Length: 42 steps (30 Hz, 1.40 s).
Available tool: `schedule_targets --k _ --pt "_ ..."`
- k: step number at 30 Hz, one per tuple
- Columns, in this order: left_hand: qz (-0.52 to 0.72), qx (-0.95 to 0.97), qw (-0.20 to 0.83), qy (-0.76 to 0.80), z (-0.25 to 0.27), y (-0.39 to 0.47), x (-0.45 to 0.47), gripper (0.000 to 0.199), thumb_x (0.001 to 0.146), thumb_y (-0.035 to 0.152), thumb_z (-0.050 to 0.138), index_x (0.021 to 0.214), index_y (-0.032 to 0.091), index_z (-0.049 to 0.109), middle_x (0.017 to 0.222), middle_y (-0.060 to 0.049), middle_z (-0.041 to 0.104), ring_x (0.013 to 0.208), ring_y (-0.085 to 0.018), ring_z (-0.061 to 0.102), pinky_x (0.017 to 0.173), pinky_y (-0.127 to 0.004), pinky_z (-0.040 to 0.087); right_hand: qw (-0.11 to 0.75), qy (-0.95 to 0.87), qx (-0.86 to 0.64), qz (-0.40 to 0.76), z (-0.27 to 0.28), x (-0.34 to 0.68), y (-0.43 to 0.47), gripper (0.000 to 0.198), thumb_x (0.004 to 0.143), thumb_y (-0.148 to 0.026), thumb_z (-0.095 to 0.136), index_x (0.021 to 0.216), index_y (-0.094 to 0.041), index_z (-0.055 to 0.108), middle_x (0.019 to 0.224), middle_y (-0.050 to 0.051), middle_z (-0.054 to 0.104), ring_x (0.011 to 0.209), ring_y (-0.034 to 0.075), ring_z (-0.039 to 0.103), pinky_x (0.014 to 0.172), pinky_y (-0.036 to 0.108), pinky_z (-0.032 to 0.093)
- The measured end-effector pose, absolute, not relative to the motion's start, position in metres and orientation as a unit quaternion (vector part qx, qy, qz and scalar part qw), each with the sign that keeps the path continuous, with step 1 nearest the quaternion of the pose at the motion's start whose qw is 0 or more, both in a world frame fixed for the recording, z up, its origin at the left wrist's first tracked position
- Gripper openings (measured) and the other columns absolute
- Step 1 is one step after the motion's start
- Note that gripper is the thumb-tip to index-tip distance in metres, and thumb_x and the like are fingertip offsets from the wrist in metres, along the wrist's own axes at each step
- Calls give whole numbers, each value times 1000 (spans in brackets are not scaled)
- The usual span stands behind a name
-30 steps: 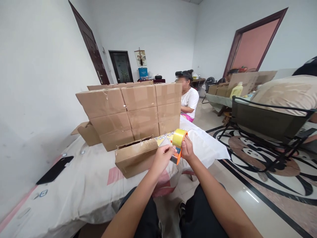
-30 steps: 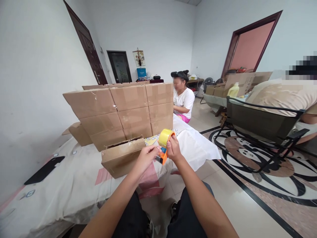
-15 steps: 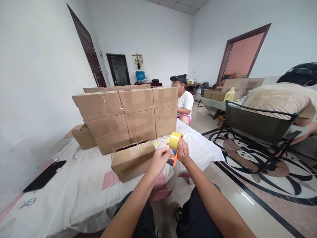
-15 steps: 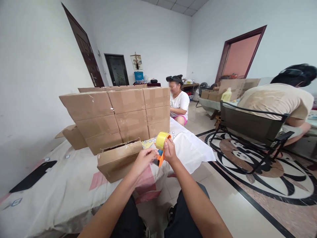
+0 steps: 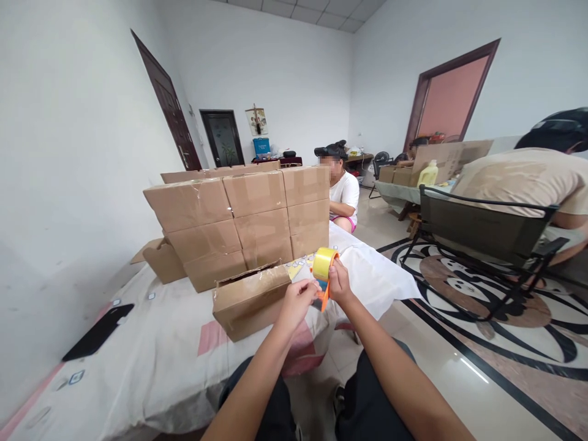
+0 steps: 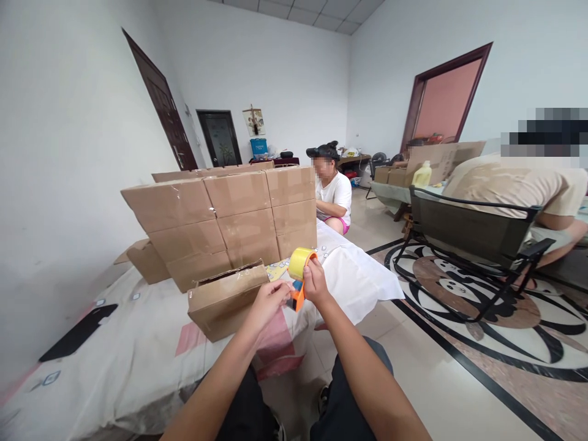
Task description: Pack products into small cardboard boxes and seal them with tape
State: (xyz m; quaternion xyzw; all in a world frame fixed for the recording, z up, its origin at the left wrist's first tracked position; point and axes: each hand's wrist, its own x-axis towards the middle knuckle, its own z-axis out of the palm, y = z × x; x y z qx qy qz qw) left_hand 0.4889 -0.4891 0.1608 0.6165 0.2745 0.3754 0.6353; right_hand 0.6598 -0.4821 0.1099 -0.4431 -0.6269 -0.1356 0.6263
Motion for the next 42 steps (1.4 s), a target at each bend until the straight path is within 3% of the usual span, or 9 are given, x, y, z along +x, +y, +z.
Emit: schedule_targets --k 26,32,37,42 --pt "389 587 648 290 146 -488 481 38 65 50 74 66 14 63 55 5 44 51 -6 33 51 -23 22 624 -635 -446 -90 109 648 -472 41 102 -41 29 73 -21 52 76 8 57 76 23 51 72 38 41" --pt "377 602 644 284 148 -501 485 33 69 46 72 65 14 62 57 4 47 53 -7 34 52 -23 24 654 -585 -473 -81 103 667 -469 44 103 -47 27 73 -22 47 72 5 53 73 21 49 72 37 40" --pt "357 622 635 285 144 -511 488 29 69 42 72 64 14 63 55 4 45 52 -8 34 52 -23 24 687 -530 -492 -75 103 687 -469 45 104 -50 25 72 -23 42 66 1 47 64 18 46 63 33 38" --pt "347 630 632 288 143 -511 486 29 70 42 70 64 15 63 54 5 42 52 -8 33 52 -24 24 675 -548 -490 -73 108 693 -475 48 102 -54 31 69 -22 45 67 3 52 66 19 47 65 34 38"
